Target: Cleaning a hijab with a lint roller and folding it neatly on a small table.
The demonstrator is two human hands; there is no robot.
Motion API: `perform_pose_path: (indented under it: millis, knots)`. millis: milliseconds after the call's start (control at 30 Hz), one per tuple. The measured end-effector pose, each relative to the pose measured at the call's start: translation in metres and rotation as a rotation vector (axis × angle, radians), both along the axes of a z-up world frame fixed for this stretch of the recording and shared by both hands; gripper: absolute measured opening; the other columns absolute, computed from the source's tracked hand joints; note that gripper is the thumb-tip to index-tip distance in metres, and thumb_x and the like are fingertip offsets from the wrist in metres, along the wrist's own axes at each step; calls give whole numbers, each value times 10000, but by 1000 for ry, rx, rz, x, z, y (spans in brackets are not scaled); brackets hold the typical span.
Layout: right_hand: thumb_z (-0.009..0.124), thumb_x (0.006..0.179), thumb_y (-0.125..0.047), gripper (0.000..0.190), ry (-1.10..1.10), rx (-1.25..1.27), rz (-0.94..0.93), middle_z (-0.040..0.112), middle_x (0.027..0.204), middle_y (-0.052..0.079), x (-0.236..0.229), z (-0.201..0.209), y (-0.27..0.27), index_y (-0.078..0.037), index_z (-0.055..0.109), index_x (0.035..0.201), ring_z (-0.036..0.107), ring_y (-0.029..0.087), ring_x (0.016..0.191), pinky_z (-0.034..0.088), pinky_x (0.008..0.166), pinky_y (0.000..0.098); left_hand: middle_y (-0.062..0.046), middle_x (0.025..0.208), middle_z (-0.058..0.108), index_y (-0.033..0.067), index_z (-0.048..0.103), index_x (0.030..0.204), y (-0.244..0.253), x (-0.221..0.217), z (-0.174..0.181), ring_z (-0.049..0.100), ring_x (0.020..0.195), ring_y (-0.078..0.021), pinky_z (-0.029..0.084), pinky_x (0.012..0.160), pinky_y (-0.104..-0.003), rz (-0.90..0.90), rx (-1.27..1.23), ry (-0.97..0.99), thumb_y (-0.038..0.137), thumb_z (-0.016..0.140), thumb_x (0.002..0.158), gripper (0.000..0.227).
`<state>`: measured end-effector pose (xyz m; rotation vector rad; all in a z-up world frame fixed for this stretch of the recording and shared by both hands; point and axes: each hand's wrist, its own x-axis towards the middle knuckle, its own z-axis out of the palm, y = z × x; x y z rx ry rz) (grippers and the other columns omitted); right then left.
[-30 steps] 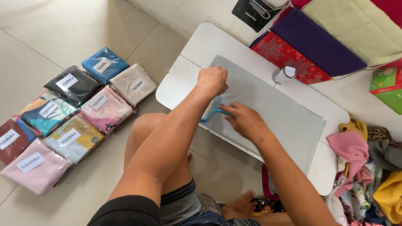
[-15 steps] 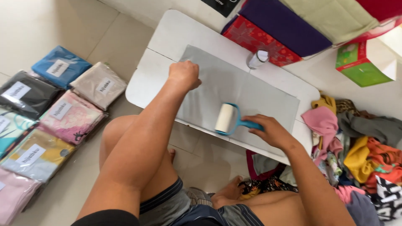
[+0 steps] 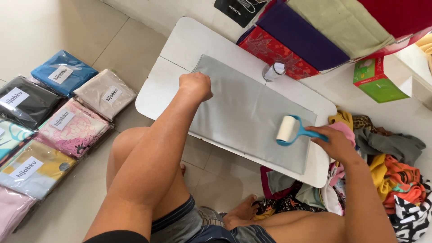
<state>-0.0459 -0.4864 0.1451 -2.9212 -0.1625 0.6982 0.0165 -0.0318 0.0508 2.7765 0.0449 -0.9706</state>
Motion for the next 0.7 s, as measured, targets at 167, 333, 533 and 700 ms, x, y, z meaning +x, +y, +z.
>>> perform_pose_path:
  millis: [167, 333, 533, 700]
  knots:
    - [708, 912, -207, 389, -146, 179, 259, 757, 1175, 34, 31, -47, 48, -346, 740, 1274, 687, 334, 1134, 531, 980, 459, -220, 1040, 754, 3, 747, 1154, 9, 14, -55, 732, 998, -407, 559, 796, -667, 61, -197, -293, 360, 740, 899, 438]
    - [697, 915, -172, 398, -151, 311, 411, 746, 1163, 82, 45, -56, 162, -284, 723, 1296, 686, 367, 1107, 551, 933, 493, -232, 894, 748, -16, 770, 1078, 11, 12, -43, 749, 849, -409, 584, 733, -661, 83, -229, -433, 246, 747, 891, 323]
    - [691, 914, -187, 415, -241, 385, 508, 712, 1130, 103, 56, -90, 262, -274, 693, 1320, 688, 380, 1046, 563, 893, 507, -208, 893, 741, -14, 761, 1049, 15, 19, -19, 751, 854, -411, 588, 729, -669, 102, -268, -628, 182, 738, 862, 272]
    - [646, 967, -94, 349, -433, 420, 641, 689, 1053, 108, 46, -76, 263, -208, 662, 1297, 712, 332, 942, 586, 823, 441, -162, 1049, 668, 28, 696, 1156, 8, 21, -18, 718, 971, -405, 582, 758, -659, 86, -266, -628, 279, 739, 880, 377]
